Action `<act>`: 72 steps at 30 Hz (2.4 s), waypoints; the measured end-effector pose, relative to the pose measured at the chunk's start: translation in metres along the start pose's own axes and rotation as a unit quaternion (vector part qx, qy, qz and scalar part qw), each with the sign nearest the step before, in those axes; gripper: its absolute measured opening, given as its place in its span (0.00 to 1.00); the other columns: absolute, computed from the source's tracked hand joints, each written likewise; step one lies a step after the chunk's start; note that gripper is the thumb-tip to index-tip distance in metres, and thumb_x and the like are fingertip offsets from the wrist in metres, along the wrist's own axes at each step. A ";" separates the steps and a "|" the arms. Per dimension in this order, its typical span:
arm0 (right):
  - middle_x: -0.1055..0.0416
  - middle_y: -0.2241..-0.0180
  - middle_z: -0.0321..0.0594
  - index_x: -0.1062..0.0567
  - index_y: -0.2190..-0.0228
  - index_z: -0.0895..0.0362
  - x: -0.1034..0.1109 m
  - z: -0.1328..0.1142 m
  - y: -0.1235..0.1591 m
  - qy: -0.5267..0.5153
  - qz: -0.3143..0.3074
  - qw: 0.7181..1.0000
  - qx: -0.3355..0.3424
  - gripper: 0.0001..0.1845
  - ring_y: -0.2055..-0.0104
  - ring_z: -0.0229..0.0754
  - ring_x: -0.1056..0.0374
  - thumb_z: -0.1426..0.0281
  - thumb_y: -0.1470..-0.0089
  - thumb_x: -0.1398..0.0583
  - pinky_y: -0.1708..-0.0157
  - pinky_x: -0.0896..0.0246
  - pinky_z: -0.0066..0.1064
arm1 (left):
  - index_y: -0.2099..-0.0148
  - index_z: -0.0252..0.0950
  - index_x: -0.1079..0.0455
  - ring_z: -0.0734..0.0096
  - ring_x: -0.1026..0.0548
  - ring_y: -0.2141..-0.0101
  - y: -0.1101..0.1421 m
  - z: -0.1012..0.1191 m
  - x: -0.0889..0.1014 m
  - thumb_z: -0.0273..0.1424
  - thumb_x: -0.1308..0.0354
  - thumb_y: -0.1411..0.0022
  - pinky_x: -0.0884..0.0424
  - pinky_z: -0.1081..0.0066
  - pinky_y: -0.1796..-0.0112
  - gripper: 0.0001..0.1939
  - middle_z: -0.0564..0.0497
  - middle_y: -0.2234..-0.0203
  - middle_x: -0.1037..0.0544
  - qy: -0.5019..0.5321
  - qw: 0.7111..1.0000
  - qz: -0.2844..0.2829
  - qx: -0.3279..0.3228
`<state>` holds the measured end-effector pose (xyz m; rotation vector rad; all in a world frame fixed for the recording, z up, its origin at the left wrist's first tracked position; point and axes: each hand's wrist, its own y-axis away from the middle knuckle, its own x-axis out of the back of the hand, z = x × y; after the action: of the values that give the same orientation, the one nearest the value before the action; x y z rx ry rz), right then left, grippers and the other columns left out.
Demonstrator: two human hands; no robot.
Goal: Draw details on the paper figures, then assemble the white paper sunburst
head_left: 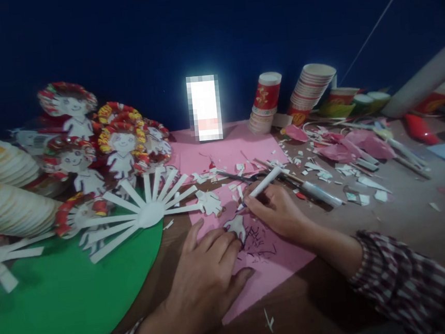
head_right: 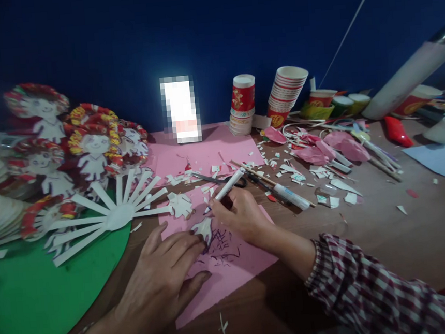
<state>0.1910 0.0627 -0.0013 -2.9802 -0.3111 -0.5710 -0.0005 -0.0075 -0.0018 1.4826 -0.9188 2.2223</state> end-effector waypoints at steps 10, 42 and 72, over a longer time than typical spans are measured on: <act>0.33 0.77 0.34 0.31 0.69 0.58 0.001 0.007 -0.002 -0.135 0.005 0.991 0.007 0.11 0.77 0.34 0.39 0.62 0.45 0.43 0.76 0.42 0.25 | 0.65 0.38 0.28 0.68 0.27 0.60 -0.010 -0.008 0.007 0.31 0.49 0.35 0.38 0.57 0.50 0.10 0.52 0.67 0.21 0.076 0.996 0.045 -0.011; 0.22 0.65 0.45 0.26 0.56 0.58 0.029 0.018 0.000 0.283 0.115 0.925 0.226 0.16 0.64 0.45 0.27 0.69 0.42 0.48 0.64 0.38 0.31 | 0.59 0.36 0.26 0.65 0.25 0.64 0.002 -0.036 -0.003 0.34 0.46 0.37 0.34 0.65 0.58 0.10 0.48 0.67 0.21 -0.090 0.961 0.185 0.187; 0.23 0.67 0.44 0.28 0.61 0.58 0.010 0.024 0.026 0.159 0.150 0.962 0.165 0.15 0.66 0.47 0.28 0.65 0.44 0.49 0.64 0.34 0.37 | 0.63 0.38 0.25 0.64 0.26 0.63 -0.003 -0.035 0.000 0.34 0.45 0.37 0.36 0.67 0.58 0.08 0.49 0.68 0.21 -0.131 0.968 0.084 0.198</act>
<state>0.2145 0.0426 -0.0208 -2.4960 0.0680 -0.8479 -0.0229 0.0180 -0.0098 1.9800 -0.7220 2.4813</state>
